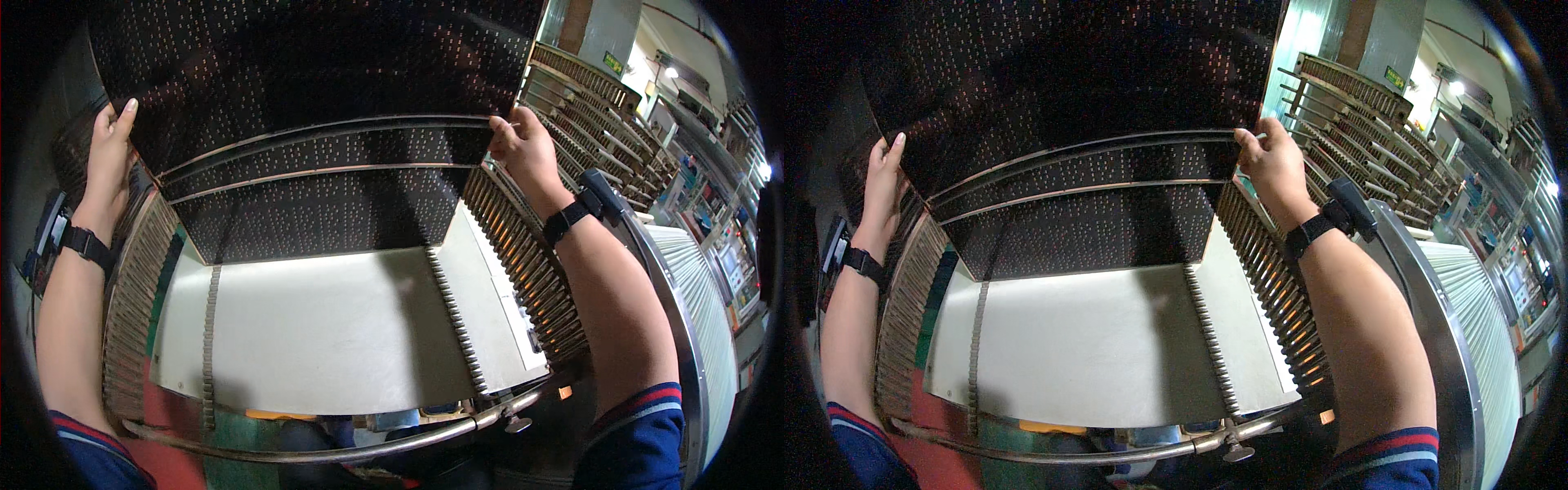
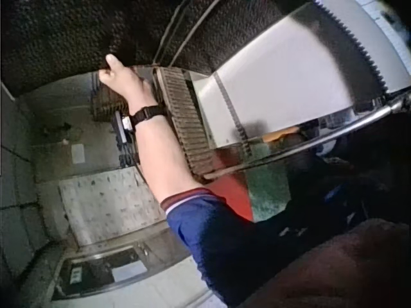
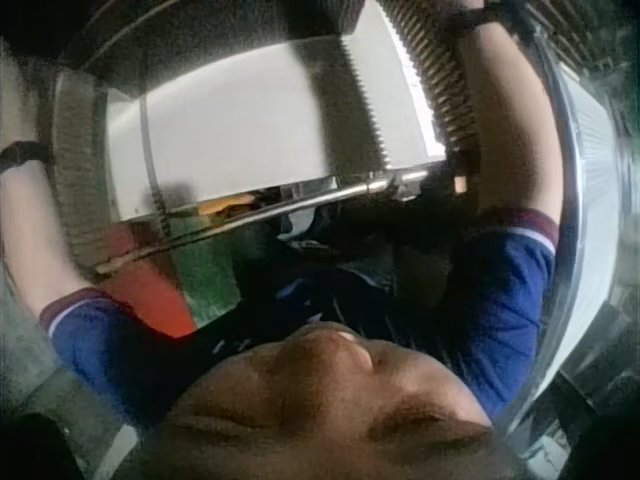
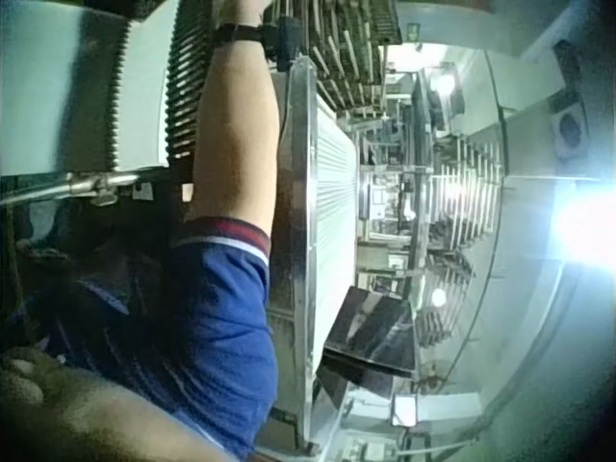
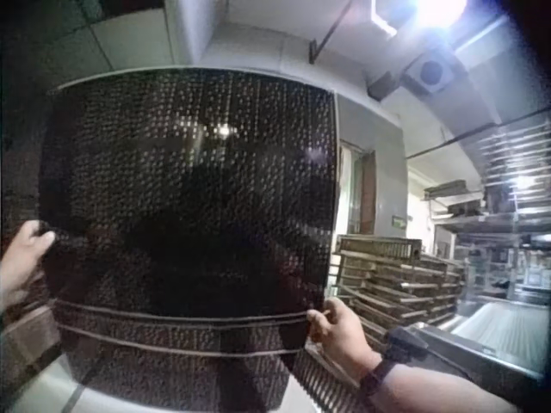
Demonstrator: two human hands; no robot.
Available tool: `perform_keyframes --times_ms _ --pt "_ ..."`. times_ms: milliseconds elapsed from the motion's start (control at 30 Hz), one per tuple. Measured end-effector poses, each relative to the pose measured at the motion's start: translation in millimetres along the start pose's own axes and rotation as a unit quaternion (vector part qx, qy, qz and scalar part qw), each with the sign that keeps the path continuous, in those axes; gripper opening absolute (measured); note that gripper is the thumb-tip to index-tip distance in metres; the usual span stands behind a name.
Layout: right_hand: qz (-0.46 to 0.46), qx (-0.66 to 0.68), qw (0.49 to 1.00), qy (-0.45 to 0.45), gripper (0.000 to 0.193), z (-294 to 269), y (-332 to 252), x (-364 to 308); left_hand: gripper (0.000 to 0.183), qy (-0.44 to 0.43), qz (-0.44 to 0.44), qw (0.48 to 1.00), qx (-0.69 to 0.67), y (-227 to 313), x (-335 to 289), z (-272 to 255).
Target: Picking up electronics panels and inserting them into a specialized storage or processing rack.
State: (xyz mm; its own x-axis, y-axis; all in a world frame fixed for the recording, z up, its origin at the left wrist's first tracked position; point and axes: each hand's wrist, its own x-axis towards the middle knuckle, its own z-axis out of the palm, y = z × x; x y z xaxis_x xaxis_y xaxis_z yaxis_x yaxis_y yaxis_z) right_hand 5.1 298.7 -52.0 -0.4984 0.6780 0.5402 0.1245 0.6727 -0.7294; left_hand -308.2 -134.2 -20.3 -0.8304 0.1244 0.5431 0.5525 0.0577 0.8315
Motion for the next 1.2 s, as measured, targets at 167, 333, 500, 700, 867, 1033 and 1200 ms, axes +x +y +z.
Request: perform_keyframes --times_ms 167,333,500,700,867,1033,1200 --pt "-0.006 -0.003 1.0 0.005 0.035 9.0 9.3 3.8 0.085 0.023 0.003 1.0 0.017 2.4 -1.6 5.1" --pt "0.03 0.068 0.996 -0.052 0.035 14.9 28.7 7.7 0.084 -0.003 0.04 0.999 -0.004 2.3 -5.9 3.9" --pt "0.024 0.039 0.996 -0.074 0.03 4.2 44.2 10.8 0.058 0.0 0.026 0.998 -0.049 -10.4 -6.2 24.5" --pt "-0.02 0.055 0.998 0.0 0.03 -0.6 31.0 15.7 0.041 0.013 0.025 0.994 -0.108 -11.6 -12.3 16.9" --pt "-0.049 0.033 0.998 -0.027 0.037 -9.1 23.1 12.3 0.04 0.052 -0.01 0.993 -0.103 -4.2 -14.9 13.1" --pt "-0.052 0.026 0.997 -0.057 0.028 -18.0 14.3 9.1 0.037 0.051 0.046 0.984 -0.164 -8.9 -12.5 15.6" --pt "-0.014 -0.007 0.996 -0.085 0.024 -19.6 7.9 -6.9 0.052 0.015 0.023 0.981 -0.193 -6.2 -22.8 18.4"
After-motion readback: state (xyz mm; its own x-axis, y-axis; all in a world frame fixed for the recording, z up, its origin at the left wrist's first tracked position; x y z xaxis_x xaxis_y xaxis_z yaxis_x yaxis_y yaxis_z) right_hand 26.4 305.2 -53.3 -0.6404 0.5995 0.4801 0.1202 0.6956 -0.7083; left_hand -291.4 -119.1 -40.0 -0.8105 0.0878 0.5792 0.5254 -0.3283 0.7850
